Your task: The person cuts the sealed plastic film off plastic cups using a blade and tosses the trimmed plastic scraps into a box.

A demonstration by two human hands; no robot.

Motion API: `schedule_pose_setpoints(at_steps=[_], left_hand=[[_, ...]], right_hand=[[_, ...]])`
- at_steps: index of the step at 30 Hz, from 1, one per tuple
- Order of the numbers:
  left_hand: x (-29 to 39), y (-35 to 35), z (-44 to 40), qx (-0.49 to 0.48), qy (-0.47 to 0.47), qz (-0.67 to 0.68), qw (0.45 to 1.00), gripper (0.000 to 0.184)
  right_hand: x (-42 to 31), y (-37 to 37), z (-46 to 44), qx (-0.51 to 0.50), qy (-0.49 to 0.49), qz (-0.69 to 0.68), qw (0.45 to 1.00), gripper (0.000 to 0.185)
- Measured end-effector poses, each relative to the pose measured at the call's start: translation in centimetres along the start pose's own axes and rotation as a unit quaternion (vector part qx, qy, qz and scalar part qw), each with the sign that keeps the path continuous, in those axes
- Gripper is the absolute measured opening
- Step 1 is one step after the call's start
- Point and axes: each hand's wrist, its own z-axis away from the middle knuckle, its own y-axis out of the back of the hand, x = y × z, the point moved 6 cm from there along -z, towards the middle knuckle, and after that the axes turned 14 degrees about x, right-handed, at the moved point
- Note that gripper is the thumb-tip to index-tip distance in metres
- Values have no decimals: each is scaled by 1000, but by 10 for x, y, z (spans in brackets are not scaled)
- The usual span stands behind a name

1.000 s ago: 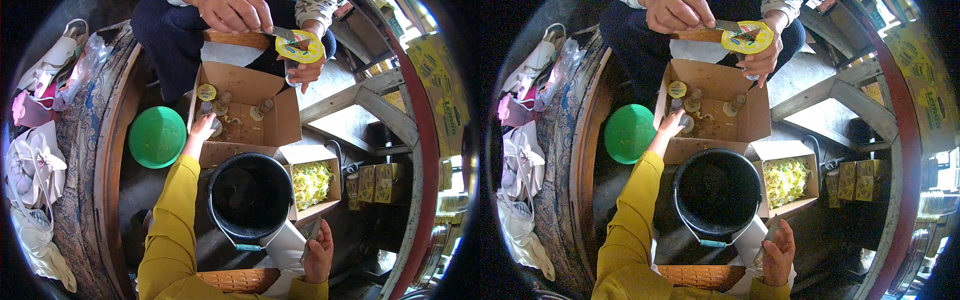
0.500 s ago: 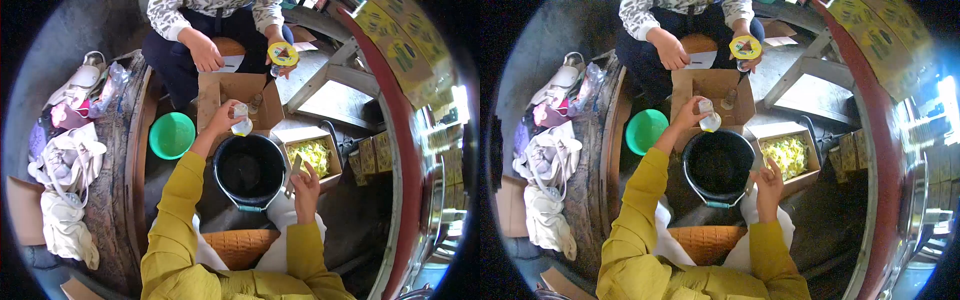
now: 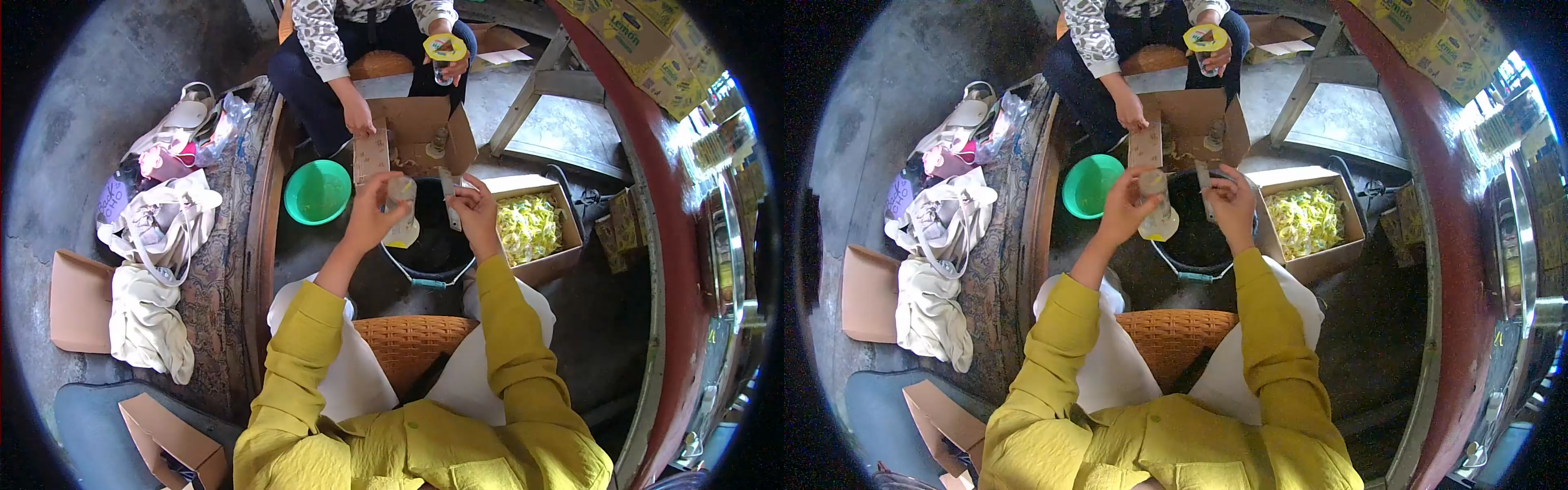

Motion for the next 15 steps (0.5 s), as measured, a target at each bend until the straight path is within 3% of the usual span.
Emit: schedule_pose_setpoints(at_steps=[4,8,15], left_hand=[[-18,-14,2,-34,-27,-91,995,41],[-30,-19,-5,-26,-30,-88,995,41],[-31,-8,-8,22,-100,-175,979,42]], right_hand=[[-14,-13,12,-57,43,50,996,48],[-50,-19,14,-63,123,154,978,48],[-54,-16,24,-135,120,221,958,48]])
